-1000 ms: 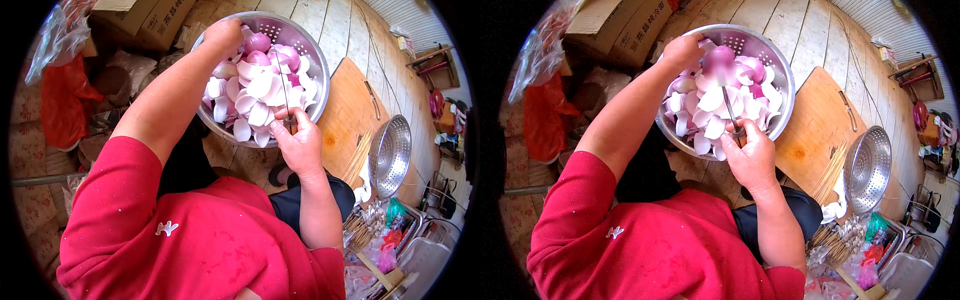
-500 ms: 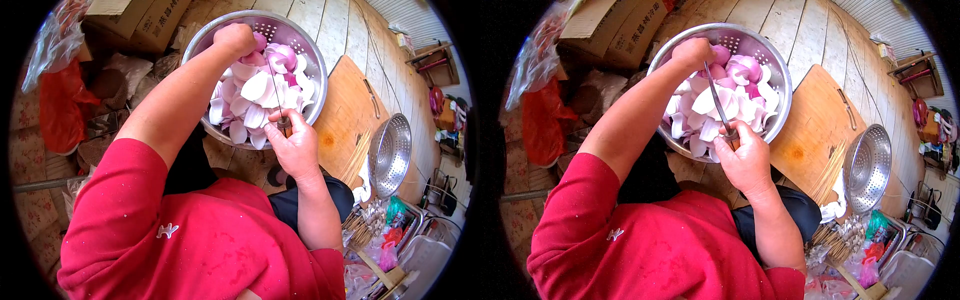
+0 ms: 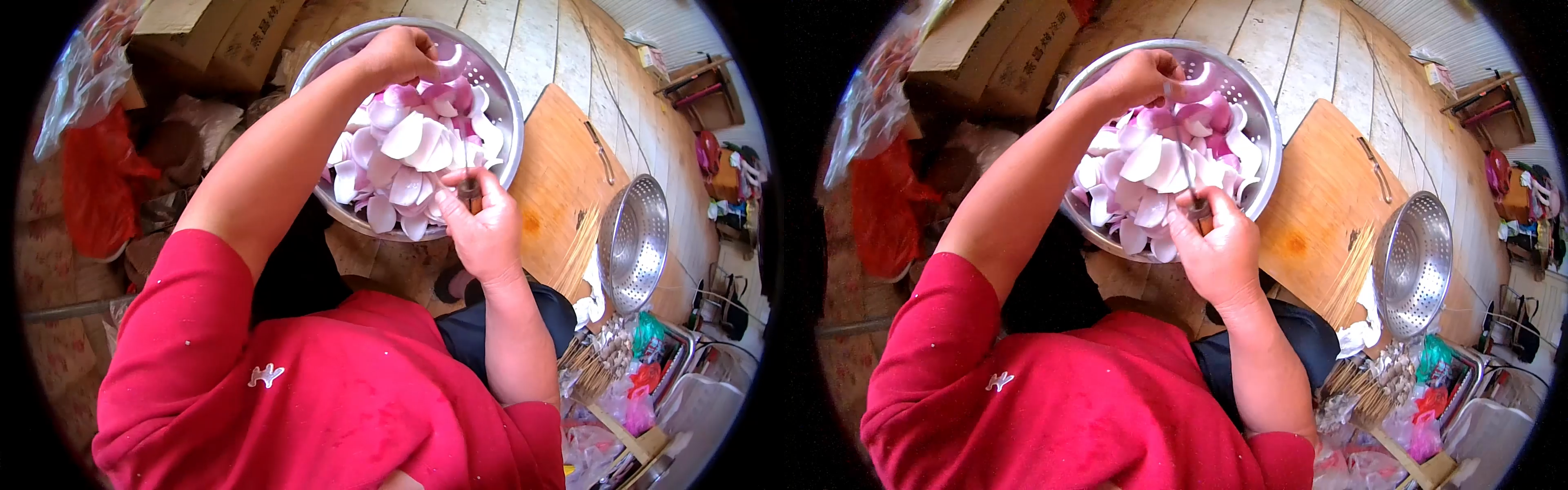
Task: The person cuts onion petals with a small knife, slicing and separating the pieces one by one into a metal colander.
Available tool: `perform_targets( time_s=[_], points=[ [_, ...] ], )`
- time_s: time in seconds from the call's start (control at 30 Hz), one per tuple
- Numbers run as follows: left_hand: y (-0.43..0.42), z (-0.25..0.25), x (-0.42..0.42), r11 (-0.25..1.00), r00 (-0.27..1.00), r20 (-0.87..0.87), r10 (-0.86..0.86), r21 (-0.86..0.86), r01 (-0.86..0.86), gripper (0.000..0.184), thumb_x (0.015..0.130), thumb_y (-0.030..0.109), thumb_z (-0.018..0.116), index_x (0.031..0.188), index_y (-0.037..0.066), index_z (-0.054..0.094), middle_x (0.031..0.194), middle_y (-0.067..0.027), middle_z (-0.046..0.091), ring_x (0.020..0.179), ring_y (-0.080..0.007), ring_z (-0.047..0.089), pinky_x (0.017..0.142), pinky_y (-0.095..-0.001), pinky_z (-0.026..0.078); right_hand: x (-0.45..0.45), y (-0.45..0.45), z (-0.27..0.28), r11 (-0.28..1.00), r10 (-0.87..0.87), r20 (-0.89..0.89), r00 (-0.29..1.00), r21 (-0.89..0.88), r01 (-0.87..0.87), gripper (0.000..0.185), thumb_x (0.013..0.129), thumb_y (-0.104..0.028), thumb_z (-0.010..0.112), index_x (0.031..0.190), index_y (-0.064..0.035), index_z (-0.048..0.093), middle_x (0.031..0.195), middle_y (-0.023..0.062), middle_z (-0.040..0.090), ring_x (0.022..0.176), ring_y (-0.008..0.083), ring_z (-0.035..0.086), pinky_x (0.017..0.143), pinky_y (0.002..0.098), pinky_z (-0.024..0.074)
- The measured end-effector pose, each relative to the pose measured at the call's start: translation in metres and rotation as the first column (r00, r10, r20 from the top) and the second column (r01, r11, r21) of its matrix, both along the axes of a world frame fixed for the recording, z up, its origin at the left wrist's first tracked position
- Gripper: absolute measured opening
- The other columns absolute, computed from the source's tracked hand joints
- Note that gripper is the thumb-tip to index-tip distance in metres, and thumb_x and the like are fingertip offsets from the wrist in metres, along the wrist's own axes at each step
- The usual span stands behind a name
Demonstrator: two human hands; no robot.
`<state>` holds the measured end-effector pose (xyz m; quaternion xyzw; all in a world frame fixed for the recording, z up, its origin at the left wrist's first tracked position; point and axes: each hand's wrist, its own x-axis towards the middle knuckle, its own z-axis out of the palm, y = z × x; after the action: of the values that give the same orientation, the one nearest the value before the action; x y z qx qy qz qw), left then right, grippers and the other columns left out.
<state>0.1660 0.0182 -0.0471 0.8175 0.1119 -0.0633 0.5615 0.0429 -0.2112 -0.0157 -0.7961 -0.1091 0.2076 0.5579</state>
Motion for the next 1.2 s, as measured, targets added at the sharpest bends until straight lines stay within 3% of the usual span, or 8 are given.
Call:
perform_targets(
  time_s=[0.1, 0.23, 0.33, 0.5, 0.67, 0.7, 0.8, 1.2],
  points=[
    [-0.016, 0.020, -0.020, 0.973, 0.960, 0.234, -0.152, 0.206, 0.104, 0.017, 0.072, 0.008, 0.075, 0.085, 0.003, 0.065, 0.073, -0.0042, 0.064, 0.062, -0.0127, 0.060, 0.059, -0.0275, 0.050, 0.009, -0.005, 0.006, 0.940, -0.202, -0.110, 0.973, 0.259, 0.224, 0.010, 0.090, -0.008, 0.065, 0.098, -0.0040, 0.059, 0.069, -0.0036, 0.055, 0.056, 0.0043, 0.052, 0.050, 0.0203, 0.0393],
    [-0.043, 0.040, -0.058, 0.909, 0.759, 0.546, -0.355, 0.390, 0.144, 0.017, 0.075, 0.005, 0.075, 0.087, 0.005, 0.063, 0.081, -0.0057, 0.065, 0.070, -0.0142, 0.064, 0.063, -0.0272, 0.052, 0.030, -0.013, 0.012, 0.735, -0.381, -0.284, 0.880, 0.484, 0.475, 0.025, 0.091, -0.019, 0.066, 0.105, -0.0016, 0.054, 0.079, 0.0055, 0.057, 0.050, 0.0098, 0.051, 0.044, 0.0240, 0.0422],
    [-0.056, 0.040, -0.078, 0.863, 0.597, 0.656, -0.461, 0.487, 0.132, 0.014, 0.076, 0.003, 0.072, 0.085, 0.007, 0.062, 0.085, -0.0053, 0.063, 0.075, -0.0208, 0.066, 0.064, -0.0309, 0.053, 0.040, -0.020, 0.011, 0.645, -0.398, -0.417, 0.817, 0.506, 0.573, 0.035, 0.090, -0.033, 0.066, 0.103, -0.0029, 0.054, 0.082, 0.0074, 0.059, 0.049, 0.0125, 0.052, 0.042, 0.0247, 0.0422],
    [-0.058, 0.045, -0.096, 0.814, 0.518, 0.652, -0.554, 0.555, 0.173, 0.020, 0.075, 0.003, 0.072, 0.092, 0.007, 0.064, 0.096, -0.0058, 0.063, 0.078, -0.0210, 0.066, 0.065, -0.0305, 0.054, 0.039, -0.021, 0.008, 0.648, -0.366, -0.474, 0.801, 0.488, 0.585, 0.021, 0.085, -0.018, 0.065, 0.097, -0.0029, 0.056, 0.075, 0.0061, 0.060, 0.053, 0.0133, 0.054, 0.046, 0.0276, 0.0451],
    [-0.048, 0.054, -0.098, 0.979, 0.874, 0.485, -0.038, -0.155, 0.129, 0.060, 0.080, 0.021, 0.078, 0.129, 0.003, 0.049, 0.121, -0.0138, 0.055, 0.085, -0.0136, 0.064, 0.067, -0.0243, 0.054, 0.035, -0.016, 0.010, 0.645, -0.358, -0.495, 0.792, 0.482, 0.593, 0.021, 0.085, -0.016, 0.065, 0.099, -0.0028, 0.056, 0.076, 0.0061, 0.060, 0.053, 0.0138, 0.055, 0.046, 0.0276, 0.0454],
    [-0.047, 0.055, -0.097, 0.996, 0.886, 0.463, -0.043, -0.055, 0.077, 0.064, 0.083, 0.029, 0.075, 0.134, 0.003, 0.046, 0.124, -0.0140, 0.053, 0.082, -0.0133, 0.065, 0.065, -0.0245, 0.054, 0.035, -0.015, 0.011, 0.645, -0.345, -0.493, 0.799, 0.494, 0.583, 0.021, 0.085, -0.015, 0.065, 0.100, -0.0029, 0.056, 0.076, 0.0059, 0.060, 0.053, 0.0139, 0.055, 0.046, 0.0275, 0.0455],
    [-0.045, 0.054, -0.095, 0.870, 0.974, 0.027, -0.223, -0.446, 0.212, 0.053, 0.083, 0.026, 0.071, 0.128, 0.003, 0.053, 0.104, -0.0102, 0.063, 0.075, -0.0156, 0.065, 0.059, -0.0269, 0.054, 0.032, -0.011, 0.009, 0.705, -0.285, -0.468, 0.836, 0.489, 0.514, 0.024, 0.086, -0.018, 0.066, 0.102, -0.0027, 0.056, 0.078, 0.0062, 0.060, 0.053, 0.0138, 0.055, 0.045, 0.0275, 0.0456],
    [-0.035, 0.055, -0.089, 0.956, 0.983, 0.139, 0.122, -0.284, -0.079, 0.037, 0.078, 0.011, 0.055, 0.114, 0.001, 0.060, 0.094, -0.0125, 0.064, 0.078, -0.0174, 0.064, 0.064, -0.0299, 0.056, 0.013, -0.004, 0.002, 0.932, -0.205, -0.034, 0.978, 0.297, 0.206, 0.020, 0.093, -0.020, 0.064, 0.105, -0.0043, 0.060, 0.077, -0.0005, 0.061, 0.056, 0.0038, 0.052, 0.052, 0.0193, 0.0433]
  ],
)
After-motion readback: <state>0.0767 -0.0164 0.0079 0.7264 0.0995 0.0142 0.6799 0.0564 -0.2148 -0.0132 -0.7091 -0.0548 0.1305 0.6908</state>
